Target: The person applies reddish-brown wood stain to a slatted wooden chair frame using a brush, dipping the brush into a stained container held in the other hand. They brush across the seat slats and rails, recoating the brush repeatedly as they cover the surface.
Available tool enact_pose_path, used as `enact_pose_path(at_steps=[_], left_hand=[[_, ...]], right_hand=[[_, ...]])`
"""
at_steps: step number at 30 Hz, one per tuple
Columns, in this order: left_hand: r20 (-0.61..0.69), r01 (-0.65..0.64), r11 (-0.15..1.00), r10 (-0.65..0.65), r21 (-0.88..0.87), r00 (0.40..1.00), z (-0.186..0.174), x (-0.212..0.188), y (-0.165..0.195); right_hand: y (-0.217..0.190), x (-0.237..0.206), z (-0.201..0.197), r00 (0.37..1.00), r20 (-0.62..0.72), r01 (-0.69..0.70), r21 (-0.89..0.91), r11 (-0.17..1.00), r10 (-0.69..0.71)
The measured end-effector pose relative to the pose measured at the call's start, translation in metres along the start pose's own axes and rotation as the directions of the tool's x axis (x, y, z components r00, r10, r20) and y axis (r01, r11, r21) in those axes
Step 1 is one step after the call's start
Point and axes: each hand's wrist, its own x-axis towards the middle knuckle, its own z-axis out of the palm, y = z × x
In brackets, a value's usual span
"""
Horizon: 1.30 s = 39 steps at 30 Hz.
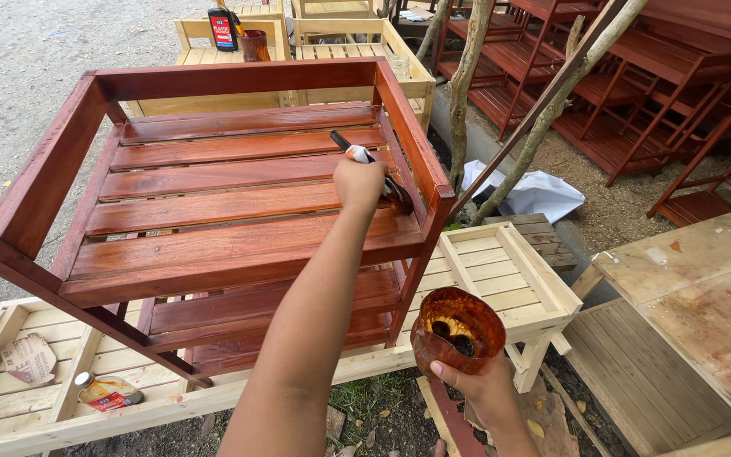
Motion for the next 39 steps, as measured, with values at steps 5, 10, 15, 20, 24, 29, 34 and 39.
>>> enact_pose_path(at_steps=[5, 10, 15, 20, 24, 29, 34, 39], left_hand=[[-0.080, 0.047, 0.995, -0.054, -0.093, 0.995, -0.005, 0.008, -0.020], [0.031, 0.107, 0.929, -0.103, -0.355, 0.994, 0.002, -0.002, -0.032], [0.324, 0.275, 0.942, -0.203, -0.194, 0.924, -0.028, -0.002, -0.014], [0.229, 0.223, 0.927, -0.156, -0.303, 0.961, -0.035, -0.010, 0.014], [-0.060, -0.062, 0.994, 0.056, -0.093, 0.997, -0.016, -0.045, -0.001], [0.000, -0.118, 0.993, 0.118, -0.027, 0.993, -0.014, -0.080, -0.023], [0.096, -0.136, 0.983, 0.125, 0.121, 0.987, -0.035, -0.087, -0.005], [0.168, 0.003, 1.000, 0.001, -0.028, 0.986, -0.026, -0.068, 0.023]], right_hand=[[-0.004, 0.004, 0.001, 1.000, 0.021, 0.019, -0.025, 1.000, -0.019], [0.002, 0.000, 0.009, 0.998, 0.056, 0.017, -0.022, 1.000, -0.016], [0.005, 0.006, 0.016, 0.997, 0.075, 0.003, -0.038, 0.999, 0.000], [-0.004, 0.004, 0.010, 0.997, 0.063, 0.044, 0.003, 0.999, -0.044], [-0.006, 0.001, 0.007, 0.994, 0.025, 0.103, 0.020, 0.994, -0.104], [-0.007, 0.002, 0.006, 0.994, 0.073, 0.085, 0.019, 0.996, -0.086], [-0.012, 0.010, 0.007, 0.982, 0.137, 0.120, 0.061, 0.991, -0.127], [-0.016, 0.007, -0.004, 0.982, 0.115, 0.146, 0.015, 0.989, -0.147]])
